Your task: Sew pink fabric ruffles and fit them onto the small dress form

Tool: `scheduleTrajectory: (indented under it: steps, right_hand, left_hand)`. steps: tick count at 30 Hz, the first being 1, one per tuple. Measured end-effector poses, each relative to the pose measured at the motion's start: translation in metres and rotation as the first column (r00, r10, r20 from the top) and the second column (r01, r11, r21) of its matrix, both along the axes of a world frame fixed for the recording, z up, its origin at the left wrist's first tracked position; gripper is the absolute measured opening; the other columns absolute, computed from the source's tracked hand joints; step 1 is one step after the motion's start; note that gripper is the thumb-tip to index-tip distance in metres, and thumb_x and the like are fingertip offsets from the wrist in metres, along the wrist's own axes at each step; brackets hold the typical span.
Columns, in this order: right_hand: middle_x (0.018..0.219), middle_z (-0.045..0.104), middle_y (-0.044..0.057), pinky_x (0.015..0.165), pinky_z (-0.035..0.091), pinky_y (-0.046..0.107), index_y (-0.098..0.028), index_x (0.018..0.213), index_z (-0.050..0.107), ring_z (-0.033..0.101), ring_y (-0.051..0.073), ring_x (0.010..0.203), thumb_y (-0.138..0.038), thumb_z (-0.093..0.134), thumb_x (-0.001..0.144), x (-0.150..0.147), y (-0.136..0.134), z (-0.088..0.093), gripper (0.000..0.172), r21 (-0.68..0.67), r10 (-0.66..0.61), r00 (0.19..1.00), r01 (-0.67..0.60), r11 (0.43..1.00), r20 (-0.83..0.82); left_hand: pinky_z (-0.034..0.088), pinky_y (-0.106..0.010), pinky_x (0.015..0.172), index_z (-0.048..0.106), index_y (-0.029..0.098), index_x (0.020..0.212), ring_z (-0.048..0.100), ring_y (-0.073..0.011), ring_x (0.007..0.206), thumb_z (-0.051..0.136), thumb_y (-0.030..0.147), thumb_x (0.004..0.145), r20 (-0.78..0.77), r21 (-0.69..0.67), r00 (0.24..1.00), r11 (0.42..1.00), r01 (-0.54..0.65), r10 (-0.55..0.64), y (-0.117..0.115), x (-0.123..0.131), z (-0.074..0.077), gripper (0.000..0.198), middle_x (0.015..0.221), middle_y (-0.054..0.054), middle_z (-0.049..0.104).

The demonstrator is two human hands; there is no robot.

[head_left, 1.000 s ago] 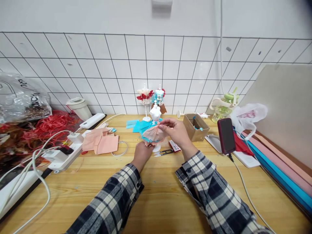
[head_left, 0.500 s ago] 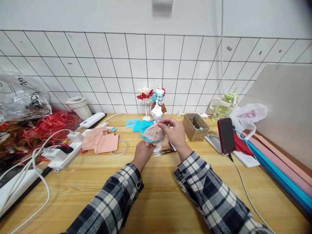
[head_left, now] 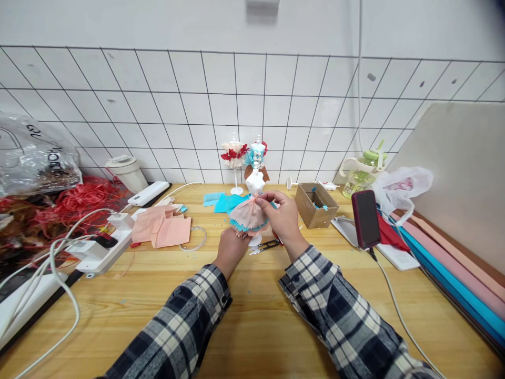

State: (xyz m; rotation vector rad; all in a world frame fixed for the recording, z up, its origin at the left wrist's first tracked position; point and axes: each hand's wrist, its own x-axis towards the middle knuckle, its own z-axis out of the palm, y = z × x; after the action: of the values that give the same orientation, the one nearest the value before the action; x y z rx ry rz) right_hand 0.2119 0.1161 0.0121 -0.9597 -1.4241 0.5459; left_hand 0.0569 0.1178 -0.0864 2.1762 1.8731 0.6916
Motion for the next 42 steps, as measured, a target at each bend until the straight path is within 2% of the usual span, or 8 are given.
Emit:
scheduleTrajectory:
  steps: [13,19,28,32,35,38,40,42]
  right_hand:
    - [0.085,0.071,0.003,0.081,0.047,0.032,-0.020,0.080,0.071,0.061,0.019,0.084,-0.034,0.069,0.078,0.001,0.001,0.001,0.014,-0.014,-0.009,1.000,0.009,1.000,0.010]
    - [0.084,0.072,0.003,0.079,0.047,0.030,-0.019,0.077,0.070,0.061,0.018,0.081,-0.031,0.070,0.077,0.002,0.001,0.004,0.011,-0.011,0.001,1.000,-0.001,1.000,-0.015]
    - [0.082,0.071,0.002,0.079,0.046,0.033,-0.020,0.079,0.069,0.061,0.019,0.080,-0.034,0.069,0.077,0.006,0.004,0.002,0.015,0.017,-0.073,0.997,0.073,0.997,0.024]
    - [0.094,0.069,0.005,0.081,0.047,0.036,-0.019,0.088,0.066,0.061,0.021,0.088,-0.037,0.072,0.074,0.007,0.006,0.002,0.024,0.026,-0.115,0.993,0.114,0.993,0.031]
    - [0.117,0.066,0.008,0.088,0.048,0.040,-0.022,0.113,0.060,0.061,0.024,0.106,-0.037,0.073,0.073,0.009,0.006,0.003,0.045,-0.005,-0.033,0.999,0.033,0.999,-0.003]
    - [0.136,0.056,0.011,0.099,0.046,0.043,-0.026,0.140,0.041,0.052,0.026,0.126,-0.036,0.075,0.073,0.016,0.006,0.006,0.076,-0.018,0.137,0.989,-0.138,0.990,-0.047]
    - [0.136,0.056,0.010,0.102,0.045,0.044,-0.026,0.144,0.037,0.052,0.025,0.127,-0.036,0.075,0.074,0.022,0.007,0.008,0.081,-0.032,0.246,0.969,-0.247,0.968,-0.038]
    - [0.134,0.059,0.010,0.103,0.045,0.044,-0.026,0.142,0.042,0.056,0.026,0.123,-0.036,0.075,0.074,0.028,0.009,0.009,0.076,-0.048,0.295,0.956,-0.295,0.954,-0.011]
  left_hand:
    - [0.044,-0.033,0.090,0.074,0.023,0.094,0.065,-0.0258,0.102,0.057,0.023,0.083,-0.055,0.098,0.997,0.993,0.067,-0.062,0.001,0.000,0.000,0.020,0.100,-0.008,0.075]
    - [0.036,-0.038,0.105,0.072,0.024,0.105,0.060,-0.0260,0.114,0.056,0.022,0.085,-0.108,0.169,0.988,0.977,0.131,-0.114,0.000,0.000,0.001,0.025,0.119,-0.007,0.070]
    - [0.042,-0.042,0.100,0.073,0.022,0.100,0.064,-0.0269,0.107,0.056,0.020,0.084,-0.156,0.257,0.979,0.952,0.167,-0.129,-0.003,0.000,-0.001,0.023,0.109,-0.008,0.073]
    - [0.041,-0.042,0.102,0.072,0.023,0.101,0.064,-0.0261,0.106,0.056,0.022,0.085,-0.156,0.280,0.977,0.942,0.187,-0.147,-0.002,-0.001,-0.001,0.023,0.109,-0.007,0.074]
    - [0.041,-0.043,0.103,0.072,0.022,0.104,0.063,-0.0266,0.107,0.056,0.023,0.085,-0.152,0.304,0.973,0.929,0.212,-0.172,-0.001,-0.002,-0.001,0.025,0.108,-0.008,0.073]
    - [0.041,-0.042,0.103,0.070,0.022,0.111,0.060,-0.0267,0.114,0.056,0.024,0.084,-0.123,0.329,0.971,0.914,0.235,-0.206,-0.001,-0.003,-0.001,0.030,0.114,-0.008,0.072]
    - [0.040,-0.042,0.104,0.068,0.024,0.115,0.058,-0.0264,0.117,0.057,0.024,0.083,-0.098,0.328,0.970,0.913,0.244,-0.224,0.000,-0.004,-0.001,0.034,0.116,-0.008,0.070]
    - [0.038,-0.044,0.106,0.067,0.024,0.116,0.058,-0.0265,0.117,0.057,0.023,0.082,-0.089,0.312,0.966,0.914,0.258,-0.242,0.001,-0.005,-0.003,0.035,0.117,-0.008,0.070]
